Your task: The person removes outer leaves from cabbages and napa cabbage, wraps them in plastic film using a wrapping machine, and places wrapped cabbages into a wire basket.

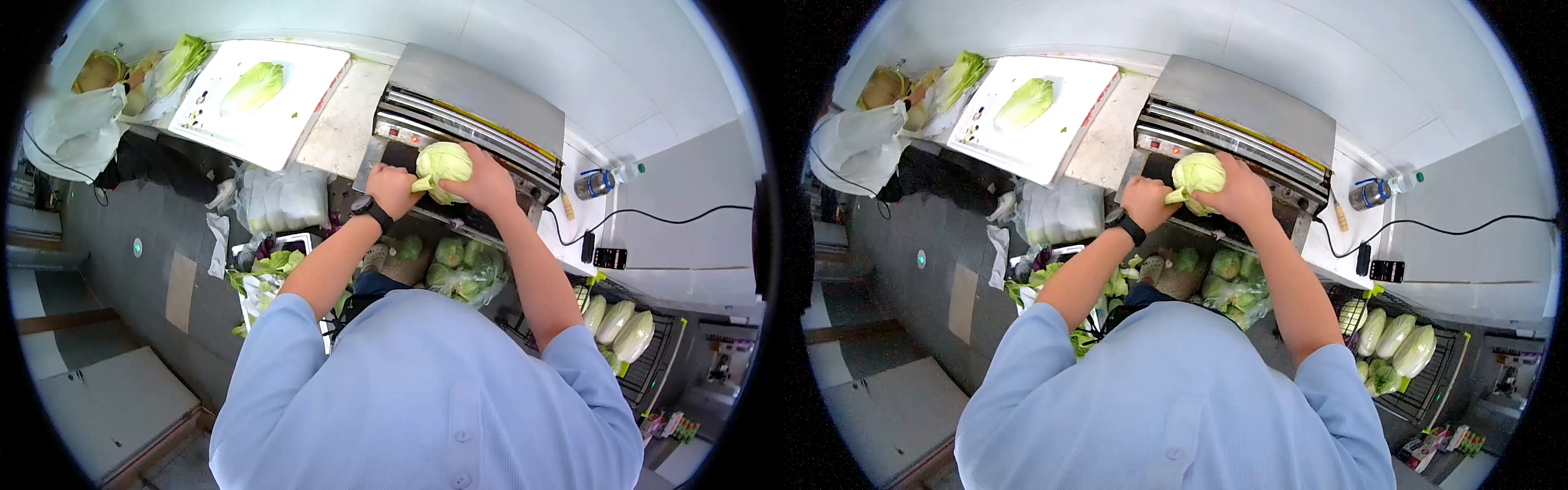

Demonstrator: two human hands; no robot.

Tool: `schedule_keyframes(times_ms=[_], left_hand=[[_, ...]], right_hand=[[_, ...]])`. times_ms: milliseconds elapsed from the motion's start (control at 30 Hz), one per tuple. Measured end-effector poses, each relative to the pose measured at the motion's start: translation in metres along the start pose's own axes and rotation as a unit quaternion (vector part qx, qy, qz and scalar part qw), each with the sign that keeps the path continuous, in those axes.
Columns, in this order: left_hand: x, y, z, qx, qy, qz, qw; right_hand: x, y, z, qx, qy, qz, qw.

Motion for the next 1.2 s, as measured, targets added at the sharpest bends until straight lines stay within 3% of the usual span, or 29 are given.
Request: schedule_keyframes(times_ms=[167,367,500,667,767,833,933,1067,1133,1167,1200], left_hand=[[0.009,-0.012,-0.018,-0.004,-0.063,0.010,0.998],[0.017,-0.029,-0.021,-0.109,-0.083,0.018,0.990],[0.012,-0.041,-0.013,-0.214,0.008,0.007,0.977],[0.006,-0.057,-0.021,-0.225,0.021,0.007,0.974],[0.003,-0.063,-0.026,-0.279,0.018,-0.039,0.959],[0.020,-0.062,-0.027,-0.372,-0.058,-0.093,0.922],[0.023,-0.079,-0.034,-0.311,-0.021,-0.114,0.943],[-0.024,-0.048,-0.069,-0.342,-0.015,-0.107,0.934],[-0.070,-0.019,-0.118,-0.355,0.018,-0.066,0.932],[-0.086,-0.001,-0.150,-0.413,0.045,-0.049,0.908],[-0.091,0.027,-0.191,-0.408,0.005,-0.056,0.911]], right_hand=[[0.007,0.003,-0.007,0.011,-0.045,-0.002,0.999],[0.016,0.004,-0.009,0.036,-0.086,-0.013,0.996],[0.022,0.002,-0.010,0.051,-0.093,-0.006,0.994],[0.021,0.000,-0.027,0.054,-0.083,0.034,0.994],[0.033,-0.002,-0.032,0.047,-0.115,0.043,0.991],[0.030,-0.009,-0.027,0.154,-0.081,0.084,0.981],[0.041,-0.048,-0.007,0.220,-0.015,0.221,0.950],[0.052,-0.045,-0.021,0.167,-0.080,0.192,0.964],[0.048,-0.039,-0.029,0.156,-0.086,0.193,0.965],[0.046,-0.037,-0.032,0.155,-0.091,0.195,0.964],[0.046,-0.039,-0.033,0.160,-0.090,0.200,0.962]])
Point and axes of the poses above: each hand's wrist, its own z-axis towards the middle knuckle, its own x-axis out of the palm, y = z × x, the point moved 2 cm from there along z, towards the middle knuckle, and after that the axes turned 12 degrees about -z, right-handed, at the moved point
